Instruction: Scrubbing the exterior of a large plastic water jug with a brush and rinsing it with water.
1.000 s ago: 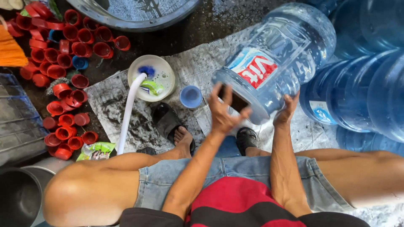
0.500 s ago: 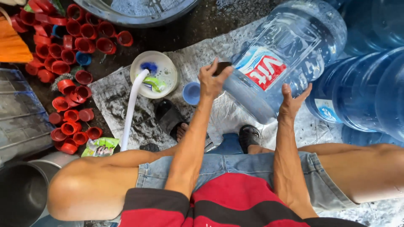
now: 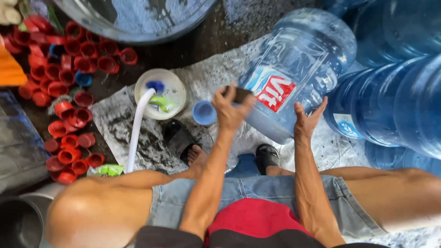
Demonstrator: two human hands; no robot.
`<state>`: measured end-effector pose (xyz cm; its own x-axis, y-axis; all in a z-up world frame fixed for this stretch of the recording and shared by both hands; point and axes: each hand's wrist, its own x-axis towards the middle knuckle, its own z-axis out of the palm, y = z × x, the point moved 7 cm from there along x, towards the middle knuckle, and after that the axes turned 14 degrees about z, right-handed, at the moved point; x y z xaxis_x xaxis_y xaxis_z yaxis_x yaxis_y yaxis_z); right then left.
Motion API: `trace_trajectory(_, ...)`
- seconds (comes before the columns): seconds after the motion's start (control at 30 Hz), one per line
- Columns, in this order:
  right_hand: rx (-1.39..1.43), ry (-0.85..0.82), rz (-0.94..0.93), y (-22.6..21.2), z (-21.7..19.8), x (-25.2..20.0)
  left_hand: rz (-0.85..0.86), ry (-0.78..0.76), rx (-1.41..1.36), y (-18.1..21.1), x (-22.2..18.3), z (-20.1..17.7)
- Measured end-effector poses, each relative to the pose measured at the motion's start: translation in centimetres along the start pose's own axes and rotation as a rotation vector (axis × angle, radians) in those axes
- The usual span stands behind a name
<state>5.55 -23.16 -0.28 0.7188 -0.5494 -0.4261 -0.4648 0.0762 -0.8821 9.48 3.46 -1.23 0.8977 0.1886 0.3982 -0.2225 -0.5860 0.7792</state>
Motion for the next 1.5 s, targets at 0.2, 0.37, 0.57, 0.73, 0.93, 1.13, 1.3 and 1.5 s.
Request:
trace_trajectory(0.2,-0.039,-0.04,-0.068,1.0,-0.3,3.3,0.147,-0.014,-0.032,6.1,2.1,-0.9)
trace_trajectory(0.37,-0.057,-0.011,-0.029,0.5,0.2,3.5,-0.364,0.045,-0.179,-5.1,-3.2,0.8)
trace_trajectory(0.57,-0.15,-0.006,0.026,-2.0,0.5,2.7,-0.152,0.142,-0.084,-1.9,-6.0,0.8)
trace_trajectory(0.73,-0.151,-0.022,0.006,-1.3,0.9,3.6,-0.813,0.083,-0.373,-2.5,-4.0,-0.1)
trace_trajectory(0.93,-0.027,-0.044,0.003,1.2,0.9,3.8,-0.796,0.167,-0.491,4.9,-7.0,0.2)
trace_trajectory(1.13,-0.072,-0.093,-0.058,0.6,1.0,3.7,-0.903,0.266,-0.511,0.9,-3.0,-1.3)
trace_trajectory(1.3,0.005,-0.054,-0.101,3.2,-1.4,5.2,-0.007,0.065,-0.149,9.1,-3.0,-1.6)
trace_trajectory(1.5,0.015,-0.079,-0.073,3.3,-1.1,4.9,-0.852,-0.059,-0.482,-7.0,-2.1,1.1)
